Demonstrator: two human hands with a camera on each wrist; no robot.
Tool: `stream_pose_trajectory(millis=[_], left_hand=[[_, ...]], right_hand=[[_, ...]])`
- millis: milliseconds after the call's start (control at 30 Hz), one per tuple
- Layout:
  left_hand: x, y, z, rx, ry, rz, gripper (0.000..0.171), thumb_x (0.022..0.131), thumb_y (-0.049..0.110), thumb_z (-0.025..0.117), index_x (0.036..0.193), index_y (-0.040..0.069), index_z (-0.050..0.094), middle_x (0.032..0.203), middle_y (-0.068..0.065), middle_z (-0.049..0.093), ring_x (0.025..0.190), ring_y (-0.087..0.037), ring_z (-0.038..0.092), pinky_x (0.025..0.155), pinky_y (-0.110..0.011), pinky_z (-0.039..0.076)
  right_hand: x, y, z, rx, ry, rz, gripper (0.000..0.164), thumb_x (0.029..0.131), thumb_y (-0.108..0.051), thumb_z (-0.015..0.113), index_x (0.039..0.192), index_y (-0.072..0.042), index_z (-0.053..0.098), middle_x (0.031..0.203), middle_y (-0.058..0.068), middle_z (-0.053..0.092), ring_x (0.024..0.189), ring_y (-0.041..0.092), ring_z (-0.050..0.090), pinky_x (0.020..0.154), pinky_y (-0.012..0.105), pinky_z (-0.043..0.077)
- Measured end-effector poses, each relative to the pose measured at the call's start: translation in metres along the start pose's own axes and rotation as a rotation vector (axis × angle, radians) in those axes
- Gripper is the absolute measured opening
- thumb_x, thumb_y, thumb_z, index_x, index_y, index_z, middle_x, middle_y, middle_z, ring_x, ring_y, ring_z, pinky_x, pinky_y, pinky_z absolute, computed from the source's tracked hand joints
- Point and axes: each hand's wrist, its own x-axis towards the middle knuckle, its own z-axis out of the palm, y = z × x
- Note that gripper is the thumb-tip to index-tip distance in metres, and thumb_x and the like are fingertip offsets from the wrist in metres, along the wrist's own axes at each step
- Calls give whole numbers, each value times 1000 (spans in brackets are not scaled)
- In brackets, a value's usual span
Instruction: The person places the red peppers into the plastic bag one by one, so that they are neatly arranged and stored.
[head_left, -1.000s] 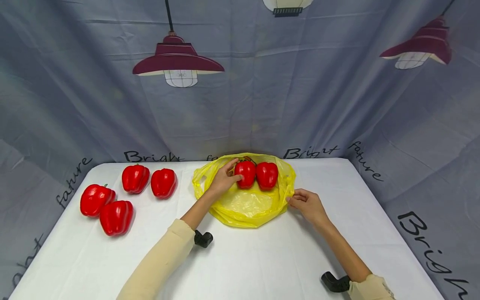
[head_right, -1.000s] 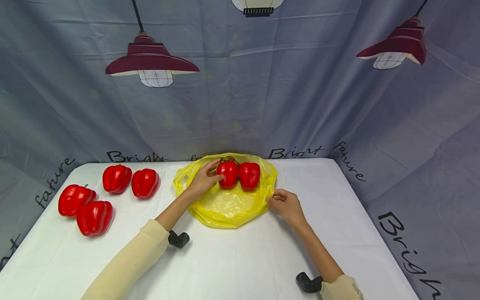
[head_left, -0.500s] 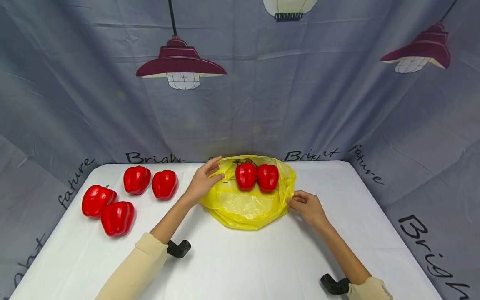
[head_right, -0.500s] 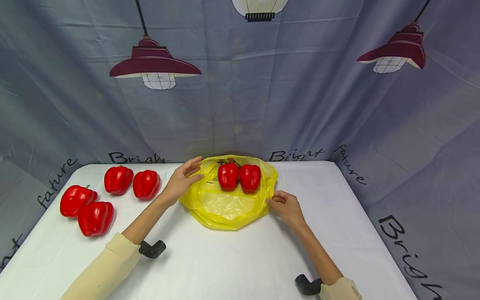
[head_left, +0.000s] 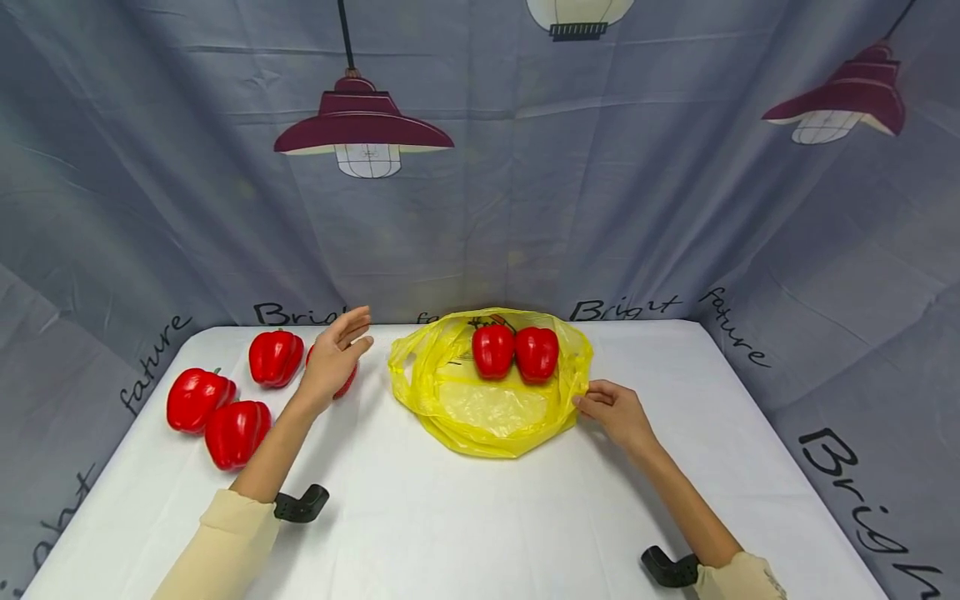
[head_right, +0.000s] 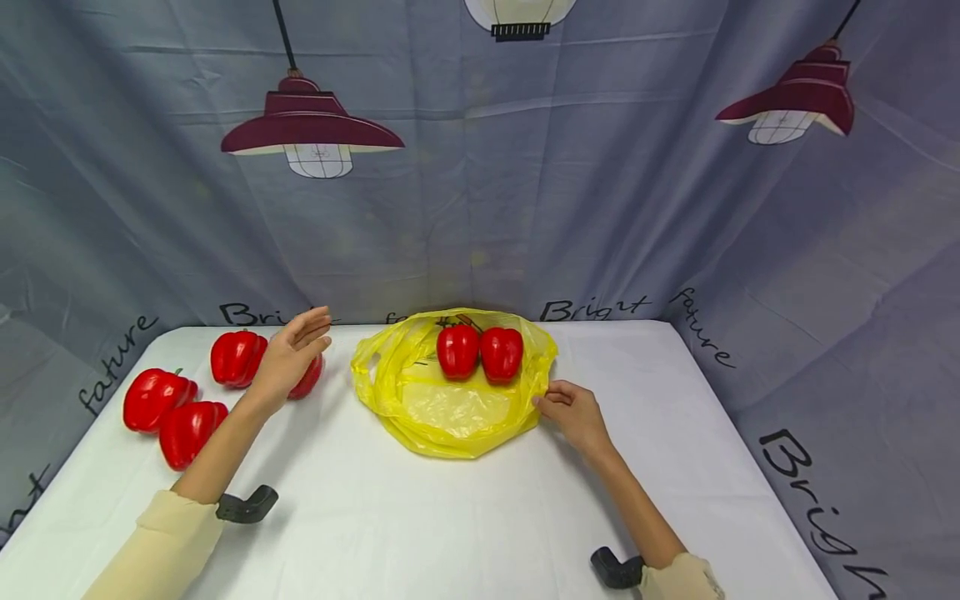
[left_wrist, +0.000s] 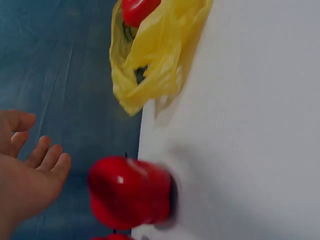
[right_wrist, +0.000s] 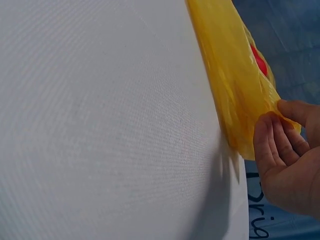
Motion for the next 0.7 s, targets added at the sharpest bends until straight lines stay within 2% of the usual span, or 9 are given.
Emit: stream_pose_trajectory(millis=[167,300,433,567,700], left_hand=[[-4,-4,-31,49,78,-31,53,103,9,53,154,7,37,152,-16,41,142,-29,37,114,-46,33],[-9,-11,-46,121,131,-85,54,102,8,52,154,6,37,154,-16,40,142,-31,35,115,-47,30],[-12,-19,-53,170,151,-160,57,101,5,52,155,8,36,156,-16,37,144,-33,32,115,-46,29],[-10,-25,-54,176,150,-223,61,99,2,53,156,9,34,158,-18,32,145,-37,28,114,-49,30],[-8,-29,-54,188,141,-250,64,97,0,56,156,9,33,159,-19,30,145,-39,26,112,-50,32]], right_hand=[[0,-1,0,9,0,12,33,96,-11,68,120,10,61,95,11,69,89,24,67,82,30,58],[0,0,-1,13,3,18,32,96,-10,68,120,11,61,94,11,69,88,23,67,82,30,58],[-1,1,-1,17,0,22,33,96,-10,68,120,11,60,94,9,69,88,22,67,82,29,58],[-2,-1,-1,37,0,11,34,95,-9,68,120,12,60,93,9,69,87,20,68,81,29,58],[-3,-2,-1,51,0,2,33,95,-8,68,120,13,60,93,10,70,86,18,68,82,30,58]])
